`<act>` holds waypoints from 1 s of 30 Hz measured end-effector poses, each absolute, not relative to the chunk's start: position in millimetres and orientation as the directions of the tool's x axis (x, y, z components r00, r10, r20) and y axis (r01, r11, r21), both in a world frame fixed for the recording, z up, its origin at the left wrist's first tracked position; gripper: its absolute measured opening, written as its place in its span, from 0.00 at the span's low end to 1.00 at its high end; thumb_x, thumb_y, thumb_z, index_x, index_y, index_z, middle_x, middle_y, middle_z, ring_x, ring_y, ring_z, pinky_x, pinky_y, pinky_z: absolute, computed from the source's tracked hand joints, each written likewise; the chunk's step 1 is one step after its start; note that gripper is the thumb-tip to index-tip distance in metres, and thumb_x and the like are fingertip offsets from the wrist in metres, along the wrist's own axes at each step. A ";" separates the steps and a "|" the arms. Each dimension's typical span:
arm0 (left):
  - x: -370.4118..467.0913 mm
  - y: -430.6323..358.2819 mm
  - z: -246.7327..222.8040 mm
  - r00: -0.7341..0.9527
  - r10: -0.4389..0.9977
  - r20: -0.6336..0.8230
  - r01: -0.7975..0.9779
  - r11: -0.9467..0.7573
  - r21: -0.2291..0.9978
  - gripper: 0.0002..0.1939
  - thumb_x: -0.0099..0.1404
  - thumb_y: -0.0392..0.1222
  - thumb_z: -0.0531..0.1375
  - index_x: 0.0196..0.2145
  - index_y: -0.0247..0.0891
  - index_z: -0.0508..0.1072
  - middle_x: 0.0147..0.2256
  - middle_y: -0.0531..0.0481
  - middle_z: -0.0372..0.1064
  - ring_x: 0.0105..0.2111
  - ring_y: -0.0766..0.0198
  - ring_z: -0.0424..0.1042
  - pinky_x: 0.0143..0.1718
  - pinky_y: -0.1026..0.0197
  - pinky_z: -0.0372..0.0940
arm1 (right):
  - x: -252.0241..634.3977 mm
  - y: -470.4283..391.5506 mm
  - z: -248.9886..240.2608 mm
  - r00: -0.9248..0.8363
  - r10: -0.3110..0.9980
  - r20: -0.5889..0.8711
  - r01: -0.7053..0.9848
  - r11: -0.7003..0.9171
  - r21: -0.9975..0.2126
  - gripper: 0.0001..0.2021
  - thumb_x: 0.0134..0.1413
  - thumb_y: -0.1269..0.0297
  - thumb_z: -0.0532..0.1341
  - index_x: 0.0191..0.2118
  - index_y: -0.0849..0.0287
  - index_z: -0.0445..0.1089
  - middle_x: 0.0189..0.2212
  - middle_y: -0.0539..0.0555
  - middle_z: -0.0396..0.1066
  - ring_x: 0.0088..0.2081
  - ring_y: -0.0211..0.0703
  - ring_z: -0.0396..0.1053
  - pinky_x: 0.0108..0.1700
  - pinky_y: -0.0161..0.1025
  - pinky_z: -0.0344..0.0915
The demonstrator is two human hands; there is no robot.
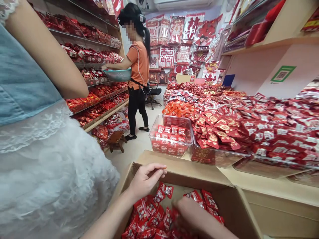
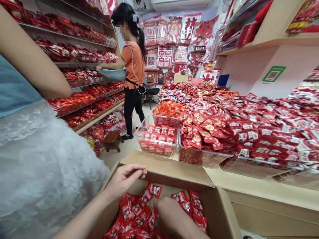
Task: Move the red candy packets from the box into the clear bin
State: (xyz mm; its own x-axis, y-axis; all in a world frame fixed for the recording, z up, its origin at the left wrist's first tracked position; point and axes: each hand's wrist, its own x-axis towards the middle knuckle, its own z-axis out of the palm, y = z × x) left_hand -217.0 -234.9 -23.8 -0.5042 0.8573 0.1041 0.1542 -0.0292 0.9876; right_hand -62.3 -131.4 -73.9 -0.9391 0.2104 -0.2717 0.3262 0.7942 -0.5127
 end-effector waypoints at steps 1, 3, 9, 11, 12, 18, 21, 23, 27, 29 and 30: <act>-214.1 -233.7 -17.4 -0.452 0.890 0.059 0.115 -0.008 0.993 0.11 0.57 0.42 0.57 0.38 0.38 0.71 0.34 0.46 0.71 0.33 0.62 0.70 0.37 0.60 0.64 | -61.2 -122.9 -52.0 -0.959 0.201 -0.200 0.282 0.748 -0.601 0.02 0.42 0.69 0.57 0.27 0.59 0.66 0.22 0.51 0.68 0.24 0.39 0.65 0.27 0.34 0.59; -207.4 -226.9 -2.1 -0.276 0.961 -0.017 0.075 0.039 0.996 0.17 0.54 0.42 0.59 0.43 0.39 0.68 0.37 0.45 0.70 0.36 0.62 0.69 0.38 0.60 0.63 | -61.0 -104.0 -11.4 -0.961 0.277 -0.010 0.190 0.635 -0.748 0.04 0.50 0.64 0.54 0.29 0.58 0.63 0.23 0.49 0.66 0.25 0.35 0.62 0.28 0.32 0.58; -190.0 -185.0 16.2 -0.150 0.986 -0.067 -0.048 0.061 0.997 0.17 0.56 0.45 0.58 0.42 0.36 0.69 0.34 0.46 0.70 0.30 0.63 0.70 0.27 0.66 0.61 | -74.5 -65.4 19.7 -0.833 0.539 0.127 0.001 0.230 -0.973 0.13 0.46 0.56 0.59 0.24 0.59 0.57 0.18 0.45 0.60 0.20 0.31 0.57 0.21 0.30 0.54; -186.8 -175.3 8.8 -0.175 0.980 -0.094 -0.161 0.066 0.985 0.16 0.56 0.45 0.57 0.41 0.35 0.69 0.35 0.44 0.70 0.27 0.65 0.70 0.24 0.68 0.60 | -79.4 -62.5 8.0 -0.787 0.611 0.084 -0.048 0.074 -0.996 0.14 0.44 0.55 0.59 0.23 0.59 0.57 0.15 0.44 0.58 0.16 0.30 0.55 0.18 0.29 0.52; -185.6 -172.3 4.0 -0.200 0.975 -0.098 -0.202 0.056 0.978 0.16 0.56 0.45 0.58 0.41 0.35 0.69 0.35 0.44 0.70 0.27 0.65 0.70 0.24 0.69 0.60 | -81.3 -62.0 1.7 -0.766 0.639 0.062 -0.070 0.012 -0.997 0.15 0.44 0.55 0.60 0.23 0.60 0.57 0.14 0.44 0.59 0.16 0.29 0.54 0.18 0.29 0.52; -181.8 -169.3 -17.0 -0.327 0.938 -0.117 -0.299 0.015 0.954 0.17 0.56 0.44 0.58 0.43 0.36 0.69 0.35 0.45 0.70 0.31 0.65 0.70 0.28 0.67 0.62 | -80.3 -60.6 -22.2 -0.757 0.653 -0.012 -0.131 -0.171 -0.976 0.13 0.43 0.57 0.62 0.26 0.62 0.62 0.18 0.46 0.64 0.20 0.30 0.60 0.24 0.29 0.58; -184.2 -171.0 -18.1 -0.259 0.960 -0.106 -0.280 0.030 0.959 0.21 0.55 0.41 0.60 0.47 0.36 0.66 0.37 0.43 0.70 0.32 0.63 0.70 0.31 0.64 0.63 | -77.3 -60.0 -23.6 -0.745 0.665 -0.055 -0.083 -0.175 -0.981 0.14 0.42 0.57 0.62 0.24 0.62 0.61 0.16 0.47 0.64 0.19 0.31 0.60 0.23 0.30 0.58; -186.7 -172.5 -17.0 -0.210 0.972 -0.105 -0.285 0.042 0.958 0.24 0.53 0.40 0.60 0.49 0.37 0.63 0.38 0.42 0.69 0.32 0.62 0.71 0.31 0.63 0.64 | -76.6 -61.2 -22.5 -0.738 0.672 -0.057 -0.060 -0.150 -0.987 0.14 0.42 0.56 0.62 0.23 0.62 0.61 0.16 0.47 0.64 0.18 0.31 0.59 0.22 0.30 0.58; -189.2 -175.5 -16.6 -0.217 0.973 -0.085 -0.253 0.028 0.967 0.22 0.54 0.41 0.60 0.48 0.37 0.65 0.38 0.44 0.70 0.33 0.62 0.70 0.34 0.62 0.63 | -77.3 -67.2 -20.0 -0.723 0.690 0.029 -0.063 -0.024 -0.998 0.13 0.42 0.56 0.62 0.23 0.60 0.61 0.15 0.46 0.63 0.18 0.32 0.60 0.20 0.31 0.59; -188.3 -176.6 -17.9 -0.252 0.965 -0.076 -0.249 0.011 0.968 0.19 0.55 0.43 0.59 0.45 0.35 0.68 0.37 0.45 0.70 0.34 0.62 0.69 0.37 0.61 0.62 | -77.8 -70.9 -19.8 -0.725 0.688 0.037 -0.074 -0.023 -0.997 0.13 0.42 0.56 0.62 0.23 0.59 0.61 0.16 0.46 0.64 0.19 0.33 0.62 0.20 0.31 0.61; -187.3 -177.0 -18.6 -0.269 0.960 -0.077 -0.261 0.005 0.965 0.17 0.56 0.43 0.58 0.43 0.34 0.70 0.36 0.45 0.71 0.34 0.62 0.69 0.38 0.61 0.62 | -78.0 -72.7 -20.0 -0.728 0.685 0.032 -0.082 -0.040 -0.996 0.13 0.42 0.56 0.62 0.23 0.59 0.61 0.16 0.46 0.65 0.19 0.34 0.62 0.21 0.32 0.62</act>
State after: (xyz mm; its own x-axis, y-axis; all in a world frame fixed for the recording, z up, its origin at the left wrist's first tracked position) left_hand -187.3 -177.0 -18.6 -0.2689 0.9601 -0.0773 -0.2611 0.0045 0.9653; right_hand -78.0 -72.7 -20.0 -0.7276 0.6852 0.0322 -0.0820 -0.0404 -0.9958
